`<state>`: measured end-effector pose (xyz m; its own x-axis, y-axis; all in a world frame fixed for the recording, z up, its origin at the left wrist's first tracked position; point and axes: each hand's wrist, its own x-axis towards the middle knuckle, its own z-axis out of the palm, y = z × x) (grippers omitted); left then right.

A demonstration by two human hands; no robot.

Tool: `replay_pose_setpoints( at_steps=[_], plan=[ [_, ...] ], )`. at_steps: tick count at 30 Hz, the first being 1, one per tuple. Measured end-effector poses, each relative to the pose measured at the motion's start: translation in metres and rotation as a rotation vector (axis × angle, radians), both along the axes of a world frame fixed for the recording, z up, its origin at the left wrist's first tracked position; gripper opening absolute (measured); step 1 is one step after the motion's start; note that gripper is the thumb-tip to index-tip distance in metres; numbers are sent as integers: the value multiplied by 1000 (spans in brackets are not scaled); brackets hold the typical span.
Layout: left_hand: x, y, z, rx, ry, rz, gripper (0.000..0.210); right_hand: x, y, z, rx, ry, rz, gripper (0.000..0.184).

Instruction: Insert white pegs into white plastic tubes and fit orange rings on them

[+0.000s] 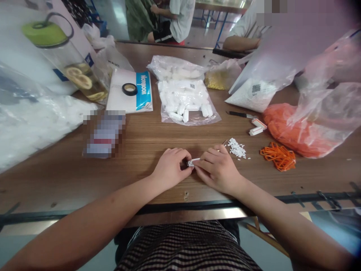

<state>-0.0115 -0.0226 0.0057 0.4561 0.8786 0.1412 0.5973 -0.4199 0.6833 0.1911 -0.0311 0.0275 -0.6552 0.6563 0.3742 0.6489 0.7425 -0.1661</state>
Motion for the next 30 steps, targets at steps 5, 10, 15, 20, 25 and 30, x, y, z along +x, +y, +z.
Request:
replay_pose_setpoints(
  at_steps=[5, 10, 15, 20, 25, 30],
  plan=[
    [1, -1, 1, -14, 30, 13, 12, -8, -8, -2, 159, -168, 19, 23],
    [1, -1, 1, -4, 17, 10, 9, 17, 1, 13, -67, -6, -172, 21],
    [1, -1, 1, -10, 31, 18, 9, 106, 31, 21, -259, 52, -667, 18],
    [1, -1, 0, 11, 27, 2, 9, 151, 36, 3, -444, 125, -744, 22],
    [-1, 0, -3, 24, 36, 6, 9, 141, 31, -9, -438, 154, -806, 22],
    [0, -1, -2, 19, 40, 5, 10, 143, 36, -11, -153, -33, -730, 21]
  ],
)
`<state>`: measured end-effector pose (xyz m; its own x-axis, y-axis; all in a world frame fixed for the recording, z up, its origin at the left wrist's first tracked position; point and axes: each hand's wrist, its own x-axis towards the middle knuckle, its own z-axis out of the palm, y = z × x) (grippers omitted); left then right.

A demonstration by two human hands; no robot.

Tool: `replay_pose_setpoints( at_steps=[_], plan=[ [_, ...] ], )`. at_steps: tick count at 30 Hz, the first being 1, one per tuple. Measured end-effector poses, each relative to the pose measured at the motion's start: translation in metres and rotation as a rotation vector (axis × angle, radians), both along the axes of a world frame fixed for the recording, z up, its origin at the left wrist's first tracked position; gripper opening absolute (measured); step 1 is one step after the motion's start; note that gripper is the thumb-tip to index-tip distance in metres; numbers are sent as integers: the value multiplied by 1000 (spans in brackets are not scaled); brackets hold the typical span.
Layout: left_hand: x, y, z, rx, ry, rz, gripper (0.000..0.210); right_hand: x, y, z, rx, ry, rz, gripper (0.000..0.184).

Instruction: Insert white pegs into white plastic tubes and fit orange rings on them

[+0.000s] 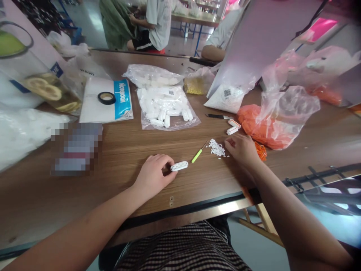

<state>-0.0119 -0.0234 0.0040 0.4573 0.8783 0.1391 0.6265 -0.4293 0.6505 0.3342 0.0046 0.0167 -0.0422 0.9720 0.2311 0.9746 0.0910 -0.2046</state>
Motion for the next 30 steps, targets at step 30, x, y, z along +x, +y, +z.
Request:
replay_pose_setpoints(
  at_steps=[30],
  plan=[
    [2, 1, 3, -10, -19, -5, 10, -40, -17, 33, -2, 345, -159, 24]
  ],
)
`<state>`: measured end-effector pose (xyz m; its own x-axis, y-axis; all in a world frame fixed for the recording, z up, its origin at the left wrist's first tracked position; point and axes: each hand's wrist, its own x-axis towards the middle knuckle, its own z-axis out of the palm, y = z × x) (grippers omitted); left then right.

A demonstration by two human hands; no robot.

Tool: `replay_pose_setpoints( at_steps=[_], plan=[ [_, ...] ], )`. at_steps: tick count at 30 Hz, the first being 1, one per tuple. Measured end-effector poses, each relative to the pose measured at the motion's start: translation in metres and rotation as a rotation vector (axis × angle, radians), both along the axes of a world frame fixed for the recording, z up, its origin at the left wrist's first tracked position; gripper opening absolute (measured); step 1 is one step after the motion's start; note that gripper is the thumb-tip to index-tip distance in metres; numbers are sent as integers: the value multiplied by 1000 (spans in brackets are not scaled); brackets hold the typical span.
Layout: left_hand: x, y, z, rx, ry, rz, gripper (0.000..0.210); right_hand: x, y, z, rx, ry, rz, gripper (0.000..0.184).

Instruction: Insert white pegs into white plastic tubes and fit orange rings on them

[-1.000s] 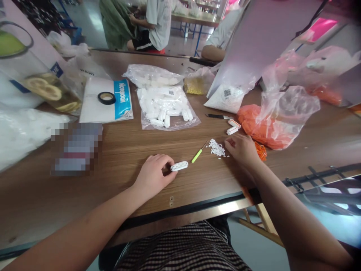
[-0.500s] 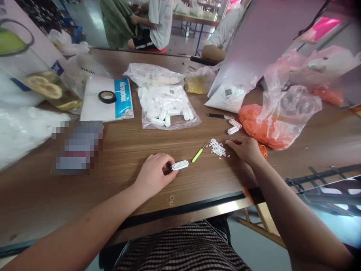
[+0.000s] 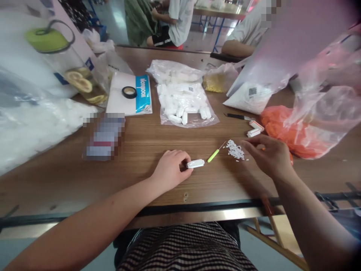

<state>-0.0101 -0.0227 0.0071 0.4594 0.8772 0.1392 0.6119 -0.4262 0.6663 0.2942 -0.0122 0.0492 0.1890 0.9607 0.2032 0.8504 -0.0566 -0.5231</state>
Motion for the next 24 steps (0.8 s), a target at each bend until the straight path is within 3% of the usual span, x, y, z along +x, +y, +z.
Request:
replay_pose_setpoints(
  at_steps=[5, 8, 13, 24],
  plan=[
    [0, 0, 0, 4, -9, 10, 10, -77, -17, 4, -30, 65, 569, 18],
    [0, 0, -2, -2, -7, 7, 12, -103, -17, -7, -17, 14, 726, 16],
    [0, 0, -3, 14, -19, 0, 14, -108, -13, -17, 49, -51, 752, 13],
    [-1, 0, -2, 7, -22, -4, 14, -105, -15, -18, 105, -134, 793, 19]
  ],
)
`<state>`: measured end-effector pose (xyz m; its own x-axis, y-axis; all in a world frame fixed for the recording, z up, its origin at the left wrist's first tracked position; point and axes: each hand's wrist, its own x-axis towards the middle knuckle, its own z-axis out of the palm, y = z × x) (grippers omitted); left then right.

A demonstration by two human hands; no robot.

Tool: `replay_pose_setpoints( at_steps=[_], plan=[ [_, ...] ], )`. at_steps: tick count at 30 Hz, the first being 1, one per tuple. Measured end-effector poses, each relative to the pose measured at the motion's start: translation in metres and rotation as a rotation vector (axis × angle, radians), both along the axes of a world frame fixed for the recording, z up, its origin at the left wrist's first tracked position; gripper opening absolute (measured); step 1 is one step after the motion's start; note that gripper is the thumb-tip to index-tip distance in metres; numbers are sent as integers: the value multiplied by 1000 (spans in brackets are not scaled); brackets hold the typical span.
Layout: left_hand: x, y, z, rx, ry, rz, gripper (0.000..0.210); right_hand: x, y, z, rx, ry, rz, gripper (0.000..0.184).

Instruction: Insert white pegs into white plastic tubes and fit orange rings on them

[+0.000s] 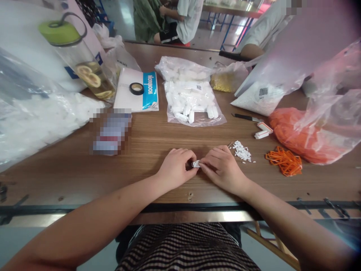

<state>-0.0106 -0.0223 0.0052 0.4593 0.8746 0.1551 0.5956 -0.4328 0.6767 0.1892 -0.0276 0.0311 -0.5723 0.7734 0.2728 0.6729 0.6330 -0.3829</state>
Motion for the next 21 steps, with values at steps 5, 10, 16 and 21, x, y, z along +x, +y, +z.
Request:
replay_pose_setpoints(
  at_steps=[5, 10, 16, 21],
  plan=[
    [0, 0, 1, -13, 3, -1, 14, 7, -3, 4, 33, 14, 31, 16],
    [-1, 0, -1, -10, 6, -3, 14, 4, -6, 2, 114, -83, 78, 18],
    [0, -1, -2, -6, 6, 7, 12, 7, -3, 9, 80, -78, 42, 21],
    [0, -1, -2, -12, 21, 6, 10, 79, 29, 21, -60, -22, -495, 20]
  ],
)
